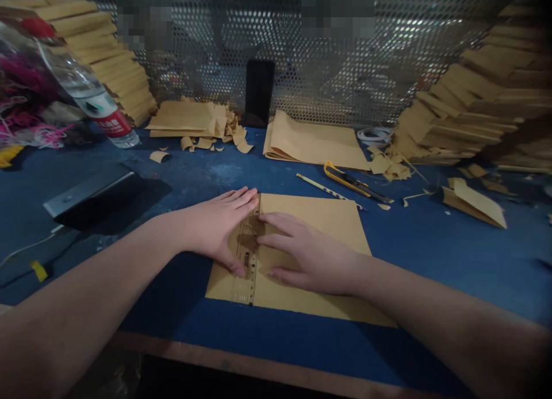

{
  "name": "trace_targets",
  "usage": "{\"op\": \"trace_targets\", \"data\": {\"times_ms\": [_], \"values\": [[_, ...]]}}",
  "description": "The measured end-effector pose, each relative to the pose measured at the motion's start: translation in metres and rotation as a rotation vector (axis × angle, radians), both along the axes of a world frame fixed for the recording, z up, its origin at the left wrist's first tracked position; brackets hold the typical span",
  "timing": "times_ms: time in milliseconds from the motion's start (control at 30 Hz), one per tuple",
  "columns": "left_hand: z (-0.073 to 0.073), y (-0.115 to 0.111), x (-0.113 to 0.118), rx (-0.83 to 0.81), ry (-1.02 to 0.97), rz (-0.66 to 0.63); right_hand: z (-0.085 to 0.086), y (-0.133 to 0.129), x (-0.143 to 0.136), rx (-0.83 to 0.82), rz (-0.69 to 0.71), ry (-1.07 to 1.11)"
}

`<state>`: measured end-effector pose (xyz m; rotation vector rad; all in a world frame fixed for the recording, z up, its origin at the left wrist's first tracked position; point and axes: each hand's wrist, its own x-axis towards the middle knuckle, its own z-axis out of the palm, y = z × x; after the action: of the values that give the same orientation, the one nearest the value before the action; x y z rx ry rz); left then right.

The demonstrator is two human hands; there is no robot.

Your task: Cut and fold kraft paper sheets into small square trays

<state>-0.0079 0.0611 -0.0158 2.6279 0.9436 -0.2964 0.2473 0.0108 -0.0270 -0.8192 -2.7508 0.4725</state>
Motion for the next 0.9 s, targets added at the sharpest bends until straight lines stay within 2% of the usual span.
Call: {"op": "trace_targets", "data": {"times_ms": [400,700,800,900], "values": [[0.004,-0.002,0.004,-0.014,0.032,0.017,0.004,-0.001,-0.001,-0.004,-0.008,-0.052],[-0.001,0.0,0.003,0.025,0.024,0.004,0.007,-0.001,0.001,-0.055,-0.007,-0.013],[-0.002,0.001,0.003,0.033,0.028,0.001,0.007,0.011,0.006,-0.029,-0.103,0.026],[-0.003,0.003,0.003,0.035,0.044,-0.001,0.01,0.036,0.023,0.139,-0.356,0.051]]}}
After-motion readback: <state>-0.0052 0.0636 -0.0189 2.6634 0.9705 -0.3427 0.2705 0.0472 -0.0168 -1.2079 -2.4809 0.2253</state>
